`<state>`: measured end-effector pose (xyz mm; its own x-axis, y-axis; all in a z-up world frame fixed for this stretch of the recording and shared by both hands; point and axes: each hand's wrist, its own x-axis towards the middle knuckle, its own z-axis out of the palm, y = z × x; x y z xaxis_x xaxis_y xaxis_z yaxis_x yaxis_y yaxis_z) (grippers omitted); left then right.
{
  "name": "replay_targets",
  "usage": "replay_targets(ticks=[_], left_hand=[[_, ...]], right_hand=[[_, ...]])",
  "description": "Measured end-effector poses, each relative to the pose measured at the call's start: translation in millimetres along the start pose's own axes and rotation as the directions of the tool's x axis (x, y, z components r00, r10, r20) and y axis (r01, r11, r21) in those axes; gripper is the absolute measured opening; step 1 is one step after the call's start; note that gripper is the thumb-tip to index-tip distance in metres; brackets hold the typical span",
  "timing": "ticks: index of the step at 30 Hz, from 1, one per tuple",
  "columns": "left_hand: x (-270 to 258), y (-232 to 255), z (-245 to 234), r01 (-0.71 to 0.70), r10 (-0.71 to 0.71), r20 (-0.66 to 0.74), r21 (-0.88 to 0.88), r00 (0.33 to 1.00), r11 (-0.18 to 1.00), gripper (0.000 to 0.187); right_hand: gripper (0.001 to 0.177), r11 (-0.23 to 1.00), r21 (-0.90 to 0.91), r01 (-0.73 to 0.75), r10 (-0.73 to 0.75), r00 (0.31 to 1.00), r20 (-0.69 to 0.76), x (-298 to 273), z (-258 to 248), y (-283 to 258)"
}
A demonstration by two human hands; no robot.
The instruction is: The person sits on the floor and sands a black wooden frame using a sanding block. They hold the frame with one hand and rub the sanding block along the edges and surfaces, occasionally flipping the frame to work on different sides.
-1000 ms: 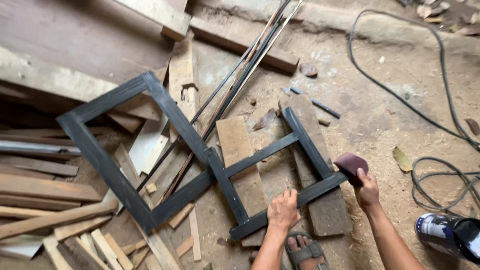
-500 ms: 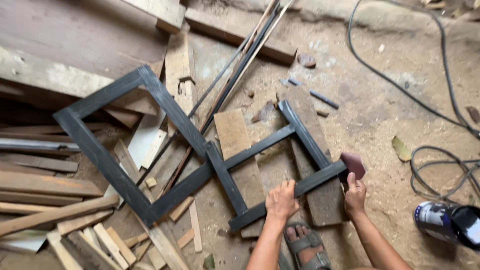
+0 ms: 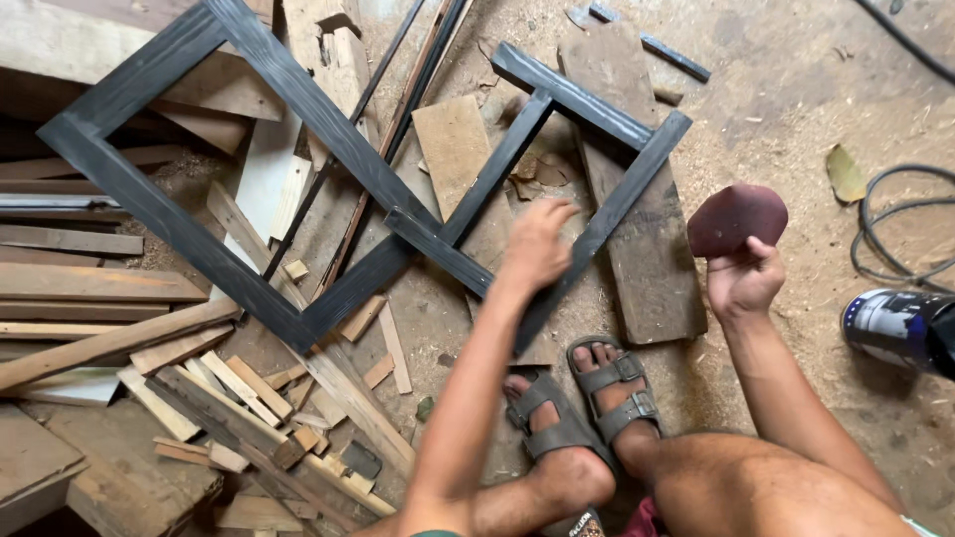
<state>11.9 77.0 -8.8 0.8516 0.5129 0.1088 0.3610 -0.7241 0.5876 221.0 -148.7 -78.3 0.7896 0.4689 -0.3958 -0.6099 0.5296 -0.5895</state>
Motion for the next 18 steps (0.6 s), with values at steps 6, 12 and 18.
replay_targets(ticks=[6,12,18], left_hand=[[-89.1,-27.9,-107.7,-0.227,0.094,0.323,0.404,0.942,0.886,0.048],[-99.2,-60.0,-83.7,-0.450,0.393,0.230,0.571,0.890,0.686,0.033],[-85.4,-16.8,-54.9,-0.472,0.409,0.243,0.543,0.880,0.694,0.051]], right_hand=[[0.030,0.990,0.004,-0.140,0.139,0.990,0.036,-36.9,34.7,-15.0],[0.031,0.982,-0.115,-0.152,0.150,0.988,-0.022,-31.6,-1.8,-0.6],[0.035,0.997,0.024,-0.080,0.082,0.986,-0.146,-32.2,-7.3,-21.4]])
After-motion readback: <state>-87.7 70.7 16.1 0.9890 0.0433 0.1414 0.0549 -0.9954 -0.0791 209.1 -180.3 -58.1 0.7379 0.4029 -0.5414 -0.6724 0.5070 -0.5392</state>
